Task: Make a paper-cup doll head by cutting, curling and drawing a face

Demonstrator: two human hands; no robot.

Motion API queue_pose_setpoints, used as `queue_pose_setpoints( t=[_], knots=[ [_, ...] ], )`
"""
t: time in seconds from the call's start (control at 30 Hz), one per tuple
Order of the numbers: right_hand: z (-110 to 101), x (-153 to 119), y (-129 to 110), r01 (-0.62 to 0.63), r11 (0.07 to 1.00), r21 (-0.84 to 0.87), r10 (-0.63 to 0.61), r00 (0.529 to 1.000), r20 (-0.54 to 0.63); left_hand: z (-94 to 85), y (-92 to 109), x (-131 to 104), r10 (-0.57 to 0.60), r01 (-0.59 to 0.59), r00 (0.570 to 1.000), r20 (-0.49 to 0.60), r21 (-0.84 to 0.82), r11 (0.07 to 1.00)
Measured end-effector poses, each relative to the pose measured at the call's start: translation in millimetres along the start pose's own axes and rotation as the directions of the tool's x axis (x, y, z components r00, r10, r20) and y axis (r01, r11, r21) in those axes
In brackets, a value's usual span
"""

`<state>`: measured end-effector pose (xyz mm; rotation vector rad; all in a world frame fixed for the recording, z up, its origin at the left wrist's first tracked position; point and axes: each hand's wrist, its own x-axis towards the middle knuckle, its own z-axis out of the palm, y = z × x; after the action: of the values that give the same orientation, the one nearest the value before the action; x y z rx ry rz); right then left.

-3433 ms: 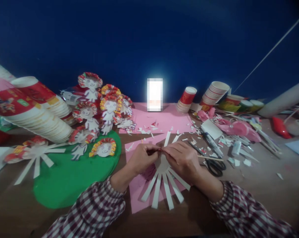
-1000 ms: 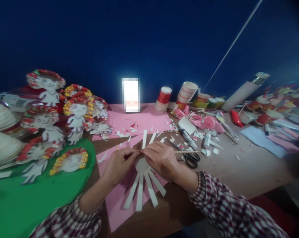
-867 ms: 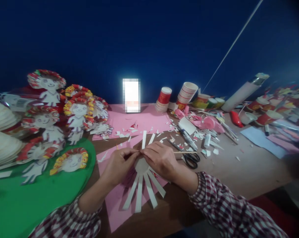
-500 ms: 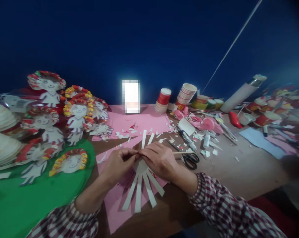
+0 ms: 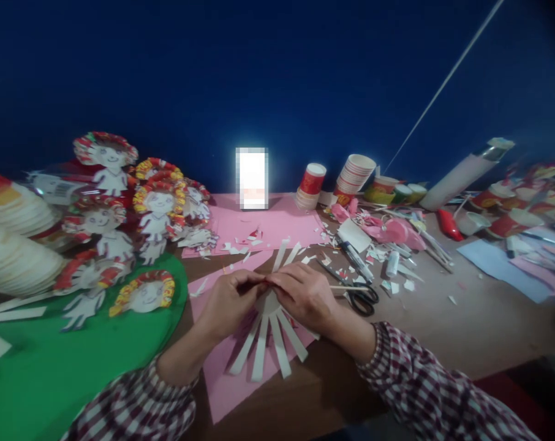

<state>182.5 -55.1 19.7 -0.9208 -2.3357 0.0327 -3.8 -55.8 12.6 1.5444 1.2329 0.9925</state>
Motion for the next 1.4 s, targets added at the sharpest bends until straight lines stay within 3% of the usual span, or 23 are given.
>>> queue_pose_setpoints(
  t=[0.27, 0.47, 0.77, 0.93, 1.03, 1.2, 1.4],
  knots=[
    [-5.1, -1.1, 5.1, 0.091, 0.989, -0.114, -0.087, 0.995, 0.039, -1.2, -5.3, 1.0, -0.054, 0.051, 0.998, -0.026, -0.108, 0.993],
    [-11.1, -1.6, 19.4, 0.154, 0.971, -0.185, -0.142, 0.987, 0.076, -8.7, -2.3, 1.9, 0.001, 0.002, 0.998, -0.055, 0.059, 0.998],
    [-15.8, -2.4, 28.5, -0.104, 0.971, -0.214, 0.088, 0.993, -0.079, -9.9, -3.4, 0.7, 0.023, 0.001, 0.991, -0.133, 0.179, 0.984],
    [-15.1, 0.3, 31.5, -0.235, 0.959, -0.160, 0.223, 0.971, -0.086, -9.4, -1.5, -4.0, 0.047, 0.044, 0.978, -0.201, 0.424, 0.904],
    [-12.1, -0.6, 36.4, -0.258, 0.955, -0.144, 0.252, 0.966, -0.061, -9.6, -0.3, -6.5, 0.091, 0.041, 0.976, -0.199, 0.575, 0.817],
    [-8.0, -3.3, 42.8, -0.267, 0.944, -0.196, 0.265, 0.964, -0.038, -10.7, -1.1, -5.9, 0.139, 0.005, 0.976, -0.165, 0.662, 0.750],
    [-5.2, -3.8, 44.8, -0.247, 0.937, -0.247, 0.246, 0.968, -0.035, -4.9, 5.1, -11.7, 0.174, -0.048, 0.977, -0.120, 0.674, 0.737]
  ],
)
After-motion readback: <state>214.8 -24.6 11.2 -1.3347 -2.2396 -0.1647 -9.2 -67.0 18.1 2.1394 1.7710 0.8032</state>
